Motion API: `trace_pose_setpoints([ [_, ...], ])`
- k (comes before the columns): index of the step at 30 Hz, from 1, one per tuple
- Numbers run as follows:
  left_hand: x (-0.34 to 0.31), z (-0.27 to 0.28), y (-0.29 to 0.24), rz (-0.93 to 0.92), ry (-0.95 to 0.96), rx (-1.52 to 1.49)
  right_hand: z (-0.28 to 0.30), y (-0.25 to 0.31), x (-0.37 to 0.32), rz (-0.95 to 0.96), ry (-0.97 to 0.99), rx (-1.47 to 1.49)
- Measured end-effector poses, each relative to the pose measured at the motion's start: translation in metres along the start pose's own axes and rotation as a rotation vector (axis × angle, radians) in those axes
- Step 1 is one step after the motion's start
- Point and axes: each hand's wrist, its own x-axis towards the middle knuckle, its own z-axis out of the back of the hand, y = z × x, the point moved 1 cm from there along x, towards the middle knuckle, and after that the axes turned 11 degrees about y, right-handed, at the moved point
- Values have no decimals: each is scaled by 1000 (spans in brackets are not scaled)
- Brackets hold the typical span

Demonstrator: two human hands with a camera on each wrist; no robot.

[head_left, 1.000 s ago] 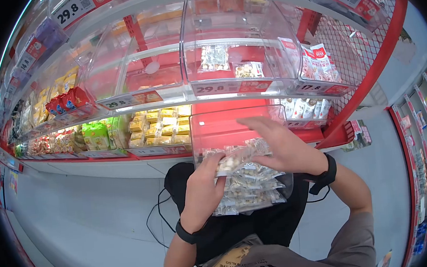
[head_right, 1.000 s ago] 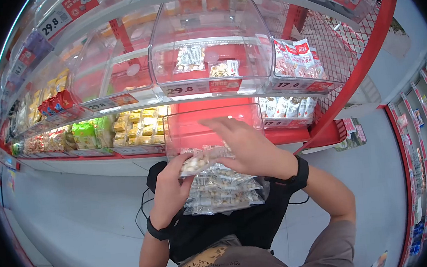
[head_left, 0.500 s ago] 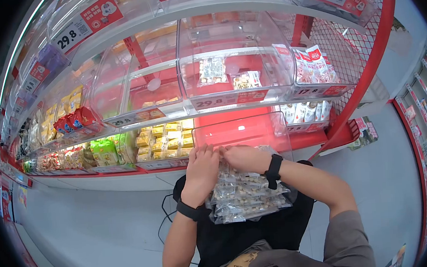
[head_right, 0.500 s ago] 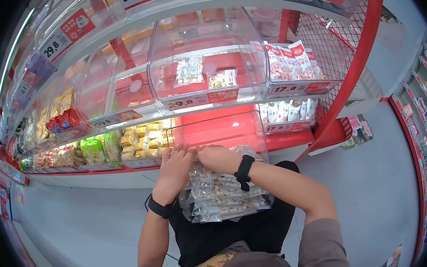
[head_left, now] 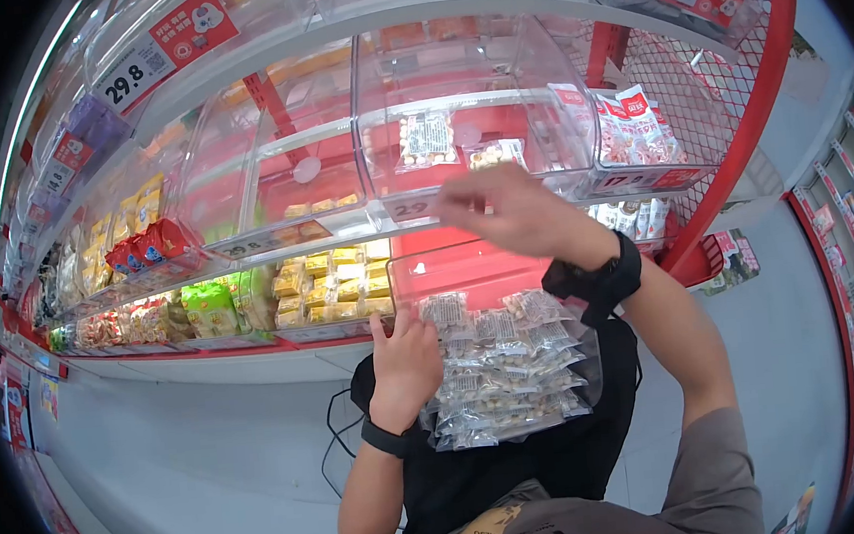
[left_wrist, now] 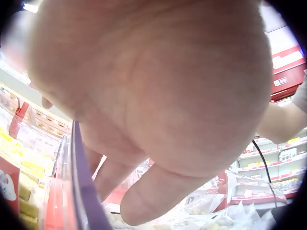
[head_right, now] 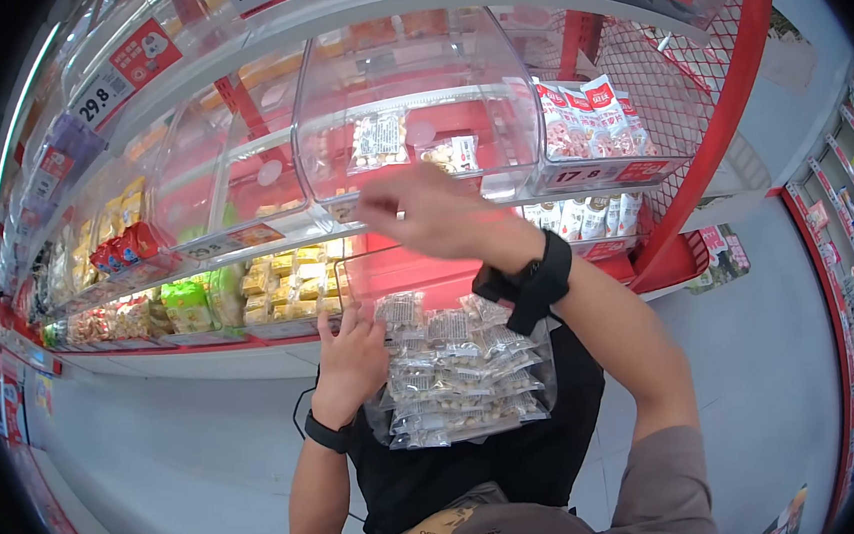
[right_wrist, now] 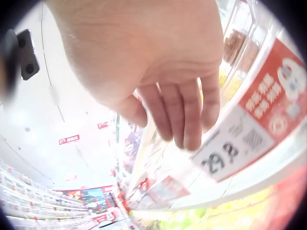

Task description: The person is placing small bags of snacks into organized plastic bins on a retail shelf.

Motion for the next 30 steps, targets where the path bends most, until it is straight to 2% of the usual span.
trace_pose_setpoints([
  [1, 0, 0, 0, 1, -28, -24, 17, -9, 8, -61, -145, -21],
  [3, 0, -2, 0, -9, -90, -31, 26, -64, 21, -210, -355, -289],
  [6, -1, -2, 0, -9, -84, -34, 29, -98, 29, -752, -31, -349],
  [9, -6, 6, -3, -11, 2, -90, 35, -108, 37, -796, 337, -195],
  [15, -25, 48, -25, -101, 26, -345, 37, -108, 41, -1002, 284, -332],
  [18, -31, 64, -36, -173, 24, -433, 38, -118, 43, -928, 259, -296],
  [21, -36, 66, -40, -221, 3, -486, 40, -112, 42, -881, 332, -342],
  [24, -43, 68, -39, -221, -26, -520, 43, -99, 40, -938, 230, -328],
  [25, -45, 69, -37, -212, -35, -532, 40, -97, 35, -869, 68, -395],
  [28, -52, 68, -31, -190, -80, -619, 44, -79, 24, -733, -234, -449],
  [30, -54, 68, -26, -178, -121, -695, 47, -69, 15, -513, -384, -404],
])
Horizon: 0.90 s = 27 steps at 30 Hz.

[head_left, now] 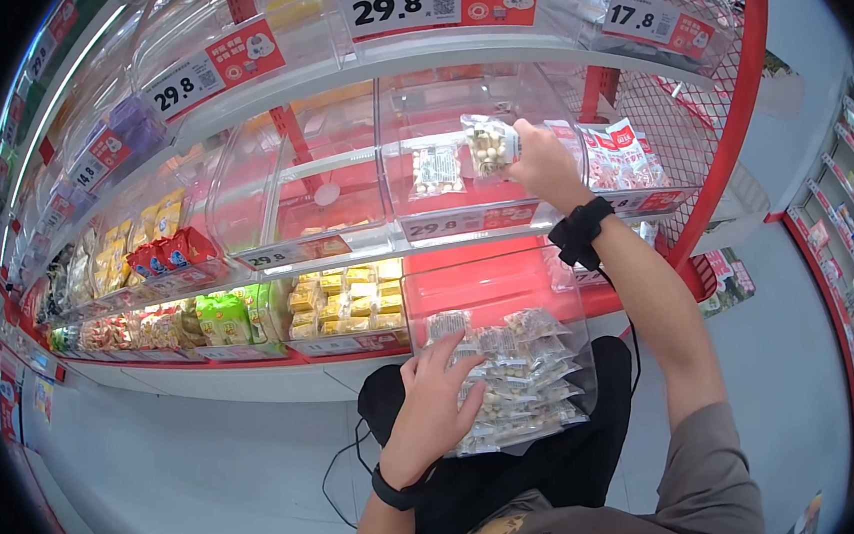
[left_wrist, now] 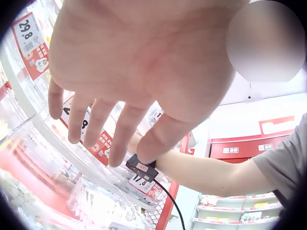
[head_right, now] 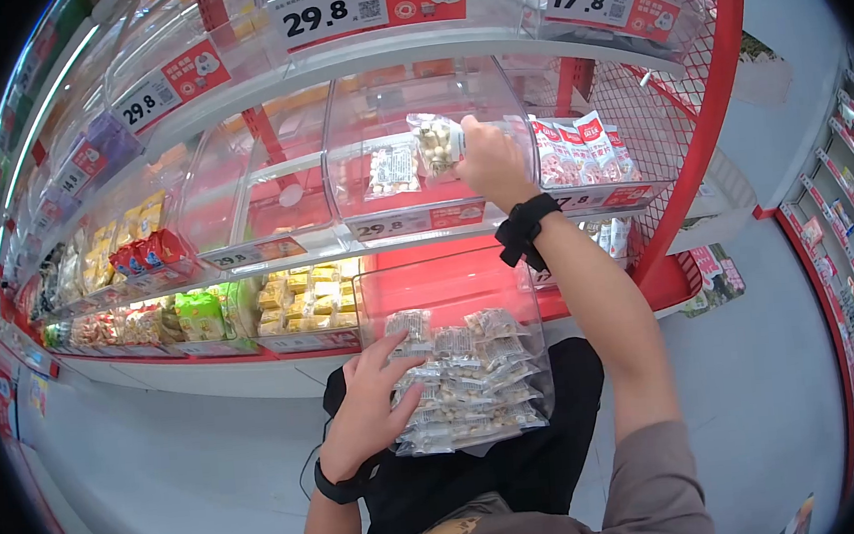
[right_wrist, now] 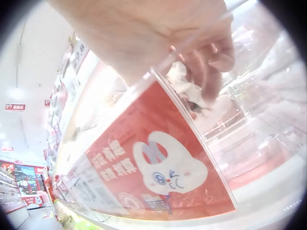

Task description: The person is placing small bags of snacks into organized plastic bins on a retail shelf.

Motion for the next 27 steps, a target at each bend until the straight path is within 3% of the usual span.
trace_pose_setpoints([
  [2, 2, 4, 2, 30, -90, -163, 11, 10, -10, 147, -138, 118],
  [5, 12, 11, -4, 90, -349, -488, 30, 37, -54, 303, -79, 473],
  [9, 24, 18, -21, -3, -526, -1044, 26, 55, -114, 367, 321, 714],
  [12, 25, 3, -6, -46, -337, -1025, 19, 56, -148, 258, 547, 688],
  [15, 19, 6, -8, 99, -352, -1070, 6, 37, -153, 193, 716, 773],
  [19, 15, 5, 3, 162, -305, -808, 18, 26, -144, 388, 361, 488],
  [22, 21, 2, 2, 116, -326, -505, 31, 42, -145, 717, 207, 70],
  [23, 24, 2, 0, 84, -347, -402, 29, 47, -149, 795, 200, -3],
  [26, 35, -2, 8, -103, -398, -266, 11, 51, -156, 721, 492, 6],
  [27, 37, -2, 8, -109, -387, -263, 4, 46, -157, 734, 457, 48],
])
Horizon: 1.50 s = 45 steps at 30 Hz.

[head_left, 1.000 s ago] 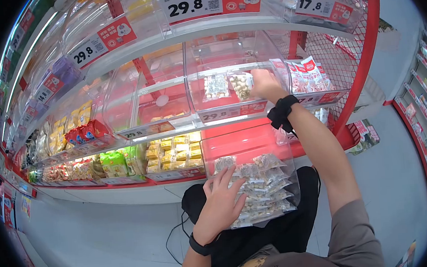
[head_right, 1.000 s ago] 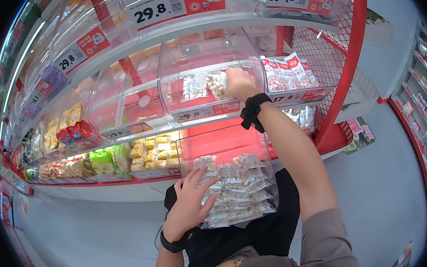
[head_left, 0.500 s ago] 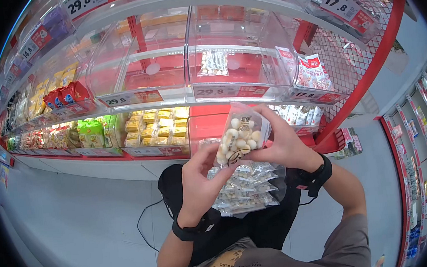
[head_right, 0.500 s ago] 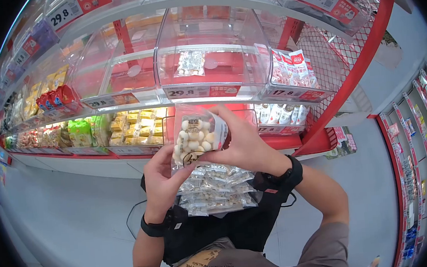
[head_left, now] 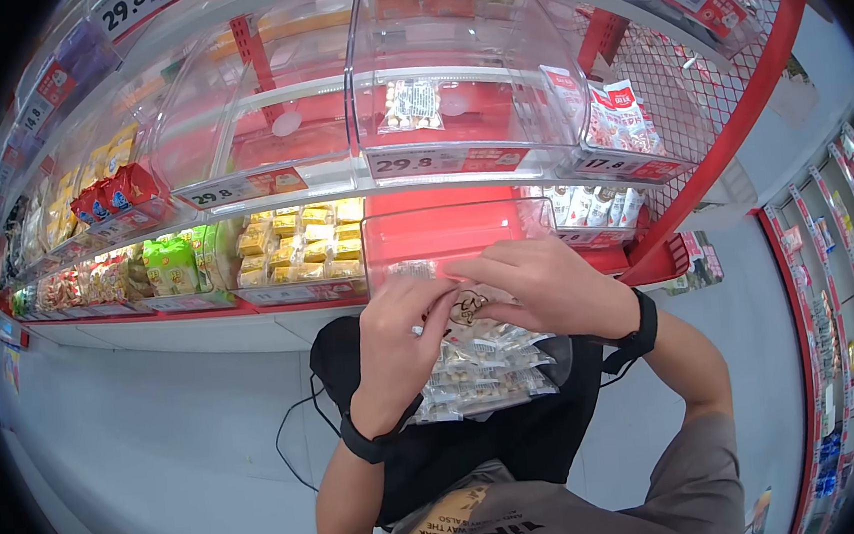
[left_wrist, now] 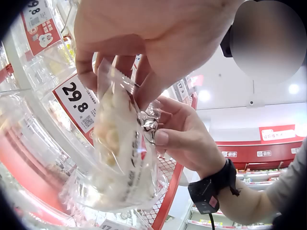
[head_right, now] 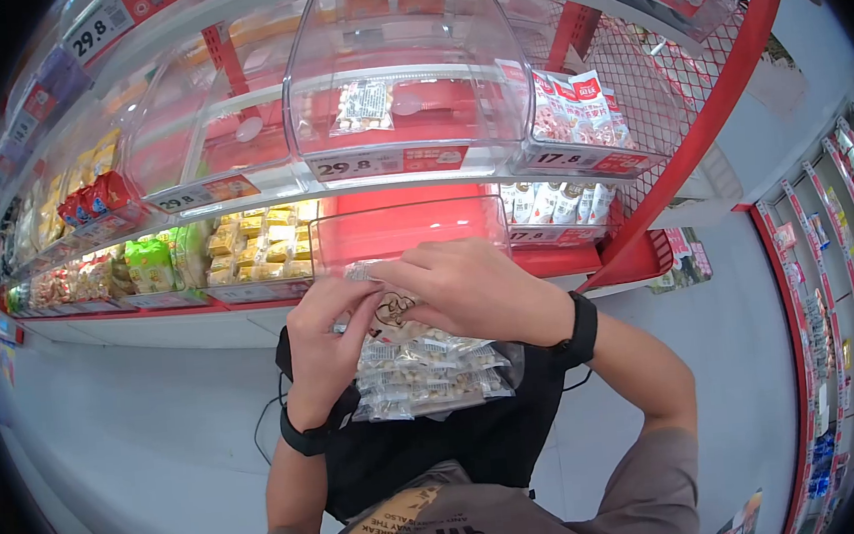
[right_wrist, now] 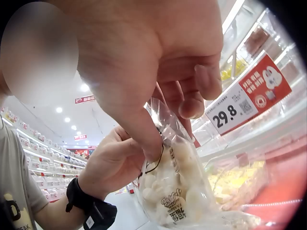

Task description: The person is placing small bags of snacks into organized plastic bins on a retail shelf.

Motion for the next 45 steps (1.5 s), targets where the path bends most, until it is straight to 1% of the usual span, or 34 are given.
trace_pose_setpoints([
  [2, 2, 0, 1, -9, 14, 7, -9, -10, -1, 18, -26, 44],
  [3, 3, 1, -1, 31, -66, 6, -13, -15, 0, 30, -37, 67],
  [5, 4, 5, -4, 111, -227, 5, -17, -31, -2, -72, -95, -37],
  [6, 3, 7, -2, 143, -226, -33, -20, -40, -5, -127, -125, -88],
  [8, -1, 11, 6, 211, -224, -114, -30, -60, -12, -289, -85, -169],
  [9, -4, 11, 8, 201, -194, -105, -37, -71, -16, -369, -63, -210],
  [10, -6, 9, 11, 193, -165, -96, -47, -81, -24, -346, -37, -300],
  [12, -11, 6, 14, 187, -137, -85, -77, -104, -40, -203, 83, -491],
  [13, -12, 5, 15, 187, -131, -82, -83, -104, -42, -133, 141, -584],
  [15, -13, 4, 15, 189, -118, -82, -90, -96, -44, -213, 241, -610],
  [16, -12, 4, 13, 190, -111, -85, -90, -91, -42, -258, 289, -620],
  [19, -11, 6, 11, 193, -91, -107, -72, -74, -25, -278, 248, -599],
  [22, -14, 11, 14, 203, -98, -120, -46, -54, -1, -236, 270, -352],
  [25, -18, 13, 15, 210, -103, -127, 6, -23, 38, -148, -129, -70],
  [27, -18, 12, 8, 210, -89, -136, 29, -32, 71, -91, -361, 112],
  [29, -19, 13, 3, 167, -64, -120, 46, -52, 100, -194, -453, 104],
  [31, -23, 18, -1, 186, -62, -144, 42, -90, 123, -392, -388, 120],
  [33, -28, 25, -1, 205, -70, -167, 29, -131, 145, -703, -88, 150],
  [36, -35, 37, 0, 245, -115, -193, 14, -152, 158, -944, 109, 195],
  [39, -48, 38, 16, 309, -142, -285, 11, -158, 167, -698, 288, 134],
  [40, -51, 36, 18, 346, -148, -327, 12, -160, 165, -714, 292, 208],
  [43, -55, 32, 23, 389, -140, -405, 27, -146, 153, -644, 301, 306],
  [44, -56, 30, 24, 386, -136, -421, 32, -139, 148, -604, 264, 403],
  [45, -56, 28, 26, 382, -132, -437, 29, -144, 148, -543, 189, 364],
])
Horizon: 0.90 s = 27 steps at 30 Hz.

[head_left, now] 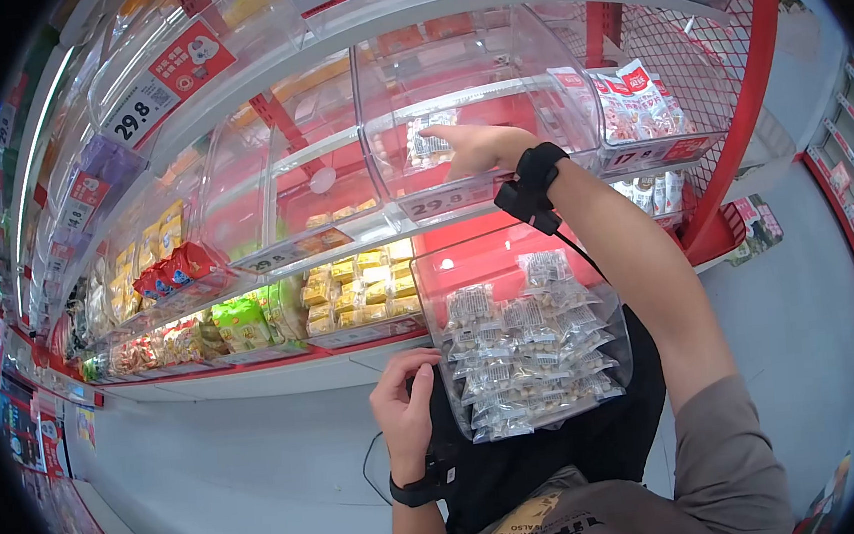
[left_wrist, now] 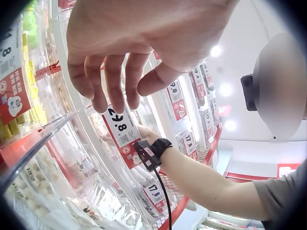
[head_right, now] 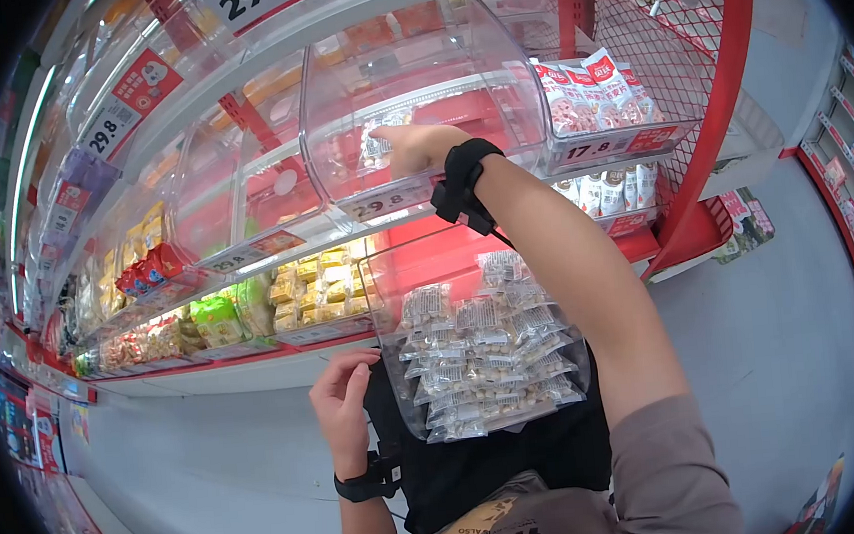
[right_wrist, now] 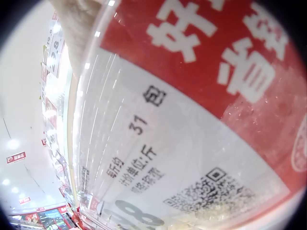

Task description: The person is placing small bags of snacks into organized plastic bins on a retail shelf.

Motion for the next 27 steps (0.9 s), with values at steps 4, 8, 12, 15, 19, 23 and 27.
trace_pose_setpoints([
  [4, 2, -5, 4, 14, 16, -74, -2, -6, 3, 192, -164, -33],
  [8, 2, -8, 2, 8, 26, -84, -5, 2, 1, 184, -358, 15],
  [12, -1, -9, -3, -46, 35, -6, -8, 11, -15, 433, -798, -96],
  [15, -4, -5, -11, -73, 5, -10, -7, 29, -55, 601, -979, 230],
  [19, 2, -5, -29, -186, -12, -155, -17, 53, -122, 694, -769, 748],
  [23, 13, -25, -50, -311, 115, -418, -51, 62, -170, 648, -535, 904],
  [27, 16, -43, -41, -109, 283, -350, -69, 46, -185, 543, -213, 872],
])
